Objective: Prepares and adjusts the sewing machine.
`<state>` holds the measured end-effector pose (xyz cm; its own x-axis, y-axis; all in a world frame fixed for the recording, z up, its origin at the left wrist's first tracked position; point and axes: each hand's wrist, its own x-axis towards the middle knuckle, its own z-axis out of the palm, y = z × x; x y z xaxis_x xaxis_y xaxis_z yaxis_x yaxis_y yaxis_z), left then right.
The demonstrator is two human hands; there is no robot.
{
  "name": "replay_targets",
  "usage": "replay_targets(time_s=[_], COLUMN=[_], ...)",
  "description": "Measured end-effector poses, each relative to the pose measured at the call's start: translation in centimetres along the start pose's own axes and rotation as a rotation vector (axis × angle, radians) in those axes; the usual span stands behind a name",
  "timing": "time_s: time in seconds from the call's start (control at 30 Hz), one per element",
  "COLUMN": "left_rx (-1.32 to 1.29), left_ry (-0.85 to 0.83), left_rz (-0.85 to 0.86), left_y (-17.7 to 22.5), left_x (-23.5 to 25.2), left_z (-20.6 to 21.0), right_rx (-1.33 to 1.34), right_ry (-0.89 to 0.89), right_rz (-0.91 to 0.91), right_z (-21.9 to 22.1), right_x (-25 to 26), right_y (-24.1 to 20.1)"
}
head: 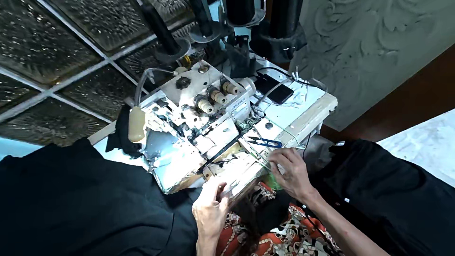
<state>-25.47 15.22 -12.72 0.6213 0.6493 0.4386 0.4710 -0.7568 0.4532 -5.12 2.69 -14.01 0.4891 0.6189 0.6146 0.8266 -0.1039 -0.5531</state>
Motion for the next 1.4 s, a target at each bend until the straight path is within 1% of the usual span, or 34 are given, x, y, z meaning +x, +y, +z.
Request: replay_targets(time_s=[0.1,0.17,0.2,0.23,0.3,0.33,0.37,0.4,0.6,0.8,1.0,1.07,1.13,1.23,1.3,1.4], left_rx=[-0.133,-0.22,-0.252,-0.276,-0.318,-0.344,-0.36,-0.368,-0.4,-0.386,-0.321,-0.28,-0.22,-0.099,-0.062,-0.105], left_ry=[-0.142,-0.187,-0.192,-0.186,-0.156,-0.139,-0.124,-0.106,-0.052,-0.015,0.011,-0.033,-0.143,-0.336,-0.394,-0.441], left_rz=[-0.087,-0.143,-0.168,-0.189,-0.227,-0.247,-0.269,-0.288,-0.317,-0.317,-0.324,-0.304,-0.286,-0.298,-0.309,-0.329], left_y=[-0.3,-0.4,-0.4,-0.4,-0.6,-0.8,-0.9,-1.0,-1.0,-0.9,0.3,1.1,2.0,3.2,3.4,3.3], left_x=[0.4,0.4,0.4,0.2,-0.2,-0.4,-0.7,-0.9,-1.0,-1.0,0.8,2.1,3.6,5.8,6.5,7.2], left_z=[-1.7,-2.7,-3.1,-3.4,-3.7,-3.7,-3.7,-3.6,-3.1,-2.8,-2.2,-1.8,-1.4,-0.7,-0.4,-0.3], right_rx=[-0.002,0.018,0.039,0.058,0.035,-0.009,-0.046,-0.063,0.102,0.128,0.202,0.192,0.121,-0.031,-0.008,0.093], right_ry=[-0.078,-0.19,-0.294,-0.433,-0.784,-0.904,-0.972,-1.004,-0.988,-0.942,-0.746,-0.667,-0.649,-0.785,-0.803,-0.707], right_rz=[-0.049,-0.082,-0.072,-0.04,0.044,0.062,0.067,0.067,0.153,0.217,0.217,0.211,0.21,0.211,0.229,0.26], right_z=[1.2,1.7,1.7,1.5,1.0,1.0,1.2,1.4,2.8,3.0,1.7,1.6,2.1,2.8,3.2,3.5], right_x=[1.6,3.3,4.3,5.4,8.0,8.9,9.5,9.8,9.8,9.5,7.8,6.9,6.6,7.2,7.1,6.3], right_y=[-1.5,-2.2,-2.4,-2.6,-3.0,-3.1,-3.0,-2.9,-2.4,-2.3,-1.6,-1.6,-2.0,-3.2,-3.7,-3.7])
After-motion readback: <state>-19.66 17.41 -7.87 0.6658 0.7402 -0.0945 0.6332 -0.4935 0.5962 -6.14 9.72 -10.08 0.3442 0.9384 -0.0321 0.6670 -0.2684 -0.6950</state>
